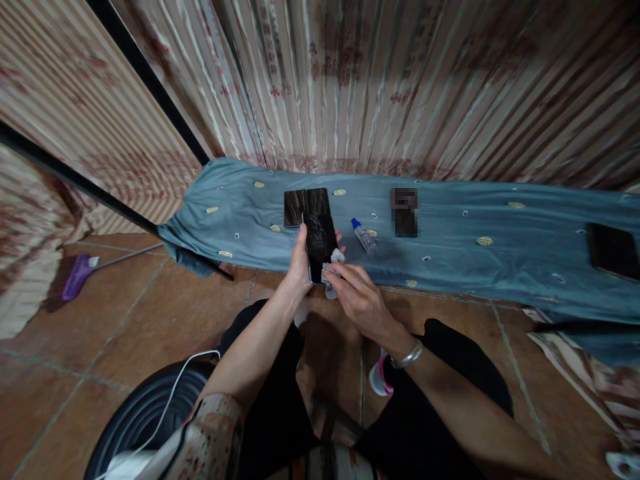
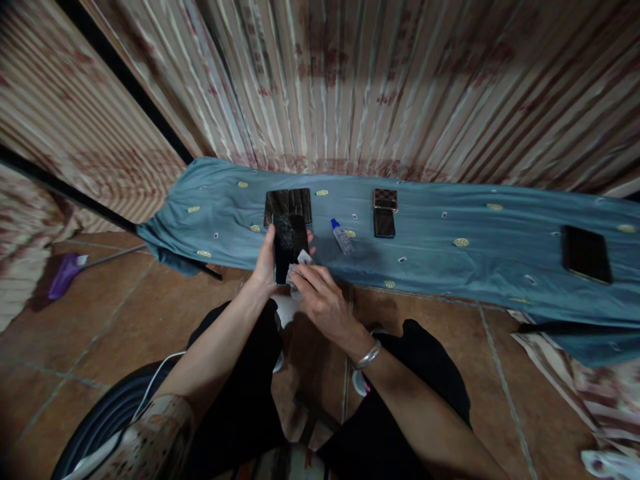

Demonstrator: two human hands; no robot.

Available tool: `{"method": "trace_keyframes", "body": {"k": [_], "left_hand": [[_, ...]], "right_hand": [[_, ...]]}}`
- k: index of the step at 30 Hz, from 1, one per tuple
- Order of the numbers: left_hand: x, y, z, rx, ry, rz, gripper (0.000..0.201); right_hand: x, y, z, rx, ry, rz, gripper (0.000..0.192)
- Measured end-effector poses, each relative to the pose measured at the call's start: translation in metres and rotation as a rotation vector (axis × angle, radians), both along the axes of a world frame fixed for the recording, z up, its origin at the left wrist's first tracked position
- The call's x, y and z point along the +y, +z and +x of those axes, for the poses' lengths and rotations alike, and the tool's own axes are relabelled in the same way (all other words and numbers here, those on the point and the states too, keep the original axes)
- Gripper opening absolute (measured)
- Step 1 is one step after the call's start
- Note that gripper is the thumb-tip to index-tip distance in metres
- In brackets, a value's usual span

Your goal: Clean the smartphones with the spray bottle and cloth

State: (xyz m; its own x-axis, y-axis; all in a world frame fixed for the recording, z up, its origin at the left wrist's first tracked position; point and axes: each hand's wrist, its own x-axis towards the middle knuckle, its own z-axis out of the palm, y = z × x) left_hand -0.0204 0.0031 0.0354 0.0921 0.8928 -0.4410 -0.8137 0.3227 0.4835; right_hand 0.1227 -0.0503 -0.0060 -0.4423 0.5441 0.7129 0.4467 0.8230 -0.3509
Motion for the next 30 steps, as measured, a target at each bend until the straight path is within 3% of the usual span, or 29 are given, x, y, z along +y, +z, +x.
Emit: {"method": "trace_keyframes", "body": {"k": [4, 10, 18, 30], "left_hand": [[0.001, -0.002, -0.002, -0.018, -0.008, 0.031, 0.065], [-0.004, 0.002, 0.007, -0.005, -0.167, -0.025, 0.070], [-0.014, 0.006, 0.021, 0.038, -0.138, -0.093, 0.053], [-0.024, 0.003, 0.033, 0.008, -0.278, -0.101, 0.057]], "right_hand": [[0.003, -0.001, 0.006, -0.018, -0.020, -0.013, 0.038], [0.016, -0.005, 0.013, -0.006, -0.095, -0.075, 0.037], [0.036, -0.008, 0.021, 0.019, -0.197, -0.050, 0.036], [0.058, -0.013, 0.035, 0.033, -0.344, -0.032, 0.036]]}}
